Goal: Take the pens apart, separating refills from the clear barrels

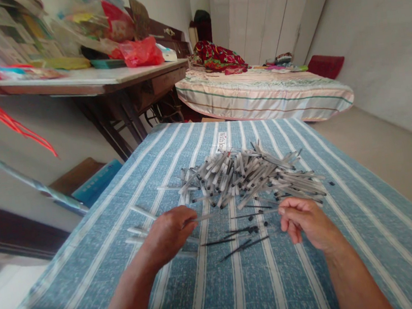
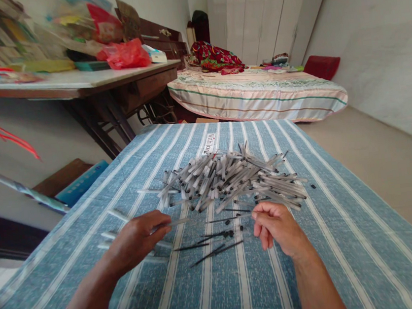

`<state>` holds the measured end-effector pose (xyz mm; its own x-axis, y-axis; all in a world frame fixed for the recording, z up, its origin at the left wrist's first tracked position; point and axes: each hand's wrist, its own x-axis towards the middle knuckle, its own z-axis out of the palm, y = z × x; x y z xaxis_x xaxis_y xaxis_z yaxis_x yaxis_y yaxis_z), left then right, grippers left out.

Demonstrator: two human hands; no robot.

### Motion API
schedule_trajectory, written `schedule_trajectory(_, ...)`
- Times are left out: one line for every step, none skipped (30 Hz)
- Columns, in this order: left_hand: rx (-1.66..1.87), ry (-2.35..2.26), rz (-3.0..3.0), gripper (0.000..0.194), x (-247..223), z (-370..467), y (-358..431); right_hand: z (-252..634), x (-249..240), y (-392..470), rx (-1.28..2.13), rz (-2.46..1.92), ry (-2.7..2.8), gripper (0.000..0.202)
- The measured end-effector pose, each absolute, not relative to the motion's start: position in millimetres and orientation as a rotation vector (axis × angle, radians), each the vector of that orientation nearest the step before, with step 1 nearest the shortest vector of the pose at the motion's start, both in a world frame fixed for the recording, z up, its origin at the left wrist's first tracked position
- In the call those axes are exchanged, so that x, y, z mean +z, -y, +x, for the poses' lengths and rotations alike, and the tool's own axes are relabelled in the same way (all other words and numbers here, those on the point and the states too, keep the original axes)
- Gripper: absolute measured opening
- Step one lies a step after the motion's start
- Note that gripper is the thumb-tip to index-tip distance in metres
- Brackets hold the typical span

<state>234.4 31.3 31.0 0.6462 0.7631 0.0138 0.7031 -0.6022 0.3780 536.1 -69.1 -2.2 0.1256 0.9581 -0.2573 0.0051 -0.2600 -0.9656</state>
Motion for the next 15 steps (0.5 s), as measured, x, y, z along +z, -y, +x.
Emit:
schedule_trajectory(0.22, -1.229, 2.528, 0.018, 31.1, 228.4, -34.0, 538.4, -3.1, 69.3, 1.296, -1.495, 1.008, 0.024)
schedule_trajectory(0.193, -1.285, 2.531, 0.018, 31.3, 223.5, -36.1, 540.0, -4.2, 69.4, 1.3, -1.521, 1.026, 0.024)
schedule_trajectory(0.164, -1.332, 2.536, 0.019, 31.5, 219.7, -37.6, 541.3, -5.4, 69.5, 1.302, -1.55, 1.048, 0.024)
schedule_trajectory(0.133, -1.369, 2.543, 0.019, 31.8, 216.8, -38.7, 542.3, -6.8, 69.7, 1.306, -1.583, 1.077, 0.025)
schedule_trajectory(0.101, -1.404, 2.549, 0.02, 32.1, 214.7, -39.5, 543.3, -8.1, 69.9, 1.311, -1.619, 1.112, 0.026)
schedule_trajectory(0.065, -1.437, 2.548, 0.02, 32.3, 213.1, -40.3, 544.2, -9.5, 70.1, 1.313, -1.659, 1.148, 0.029)
schedule_trajectory(0.032, -1.469, 2.542, 0.02, 32.4, 211.9, -40.9, 545.1, -10.8, 70.3, 1.304, -1.701, 1.182, 0.032)
schedule_trajectory(0.003, -1.496, 2.531, 0.021, 32.3, 211.0, -41.5, 545.9, -12.1, 70.2, 1.272, -1.746, 1.206, 0.035)
schedule_trajectory(-0.02, -1.516, 2.519, 0.022, 32.1, 210.2, -42.1, 546.6, -13.5, 69.9, 1.213, -1.789, 1.221, 0.037)
schedule_trajectory(-0.035, -1.534, 2.509, 0.023, 31.8, 209.6, -42.5, 547.1, -15.0, 69.1, 1.121, -1.834, 1.228, 0.036)
schedule_trajectory(-0.043, -1.548, 2.503, 0.024, 31.5, 209.3, -42.9, 547.6, -16.6, 67.9, 0.997, -1.882, 1.234, 0.034)
schedule_trajectory(-0.042, -1.554, 2.504, 0.025, 31.1, 209.2, -43.0, 548.0, -18.2, 66.4, 0.851, -1.935, 1.251, 0.031)
schedule_trajectory(-0.034, -1.556, 2.51, 0.026, 30.8, 209.5, -42.9, 548.4, -19.8, 64.6, 0.698, -1.993, 1.285, 0.027)
schedule_trajectory(-0.022, -1.555, 2.516, 0.027, 30.4, 210.1, -42.7, 548.7, -21.2, 62.8, 0.554, -2.057, 1.334, 0.025)
schedule_trajectory(-0.006, -1.549, 2.522, 0.028, 29.9, 210.9, -42.4, 548.9, -22.3, 61.2, 0.433, -2.127, 1.399, 0.024)
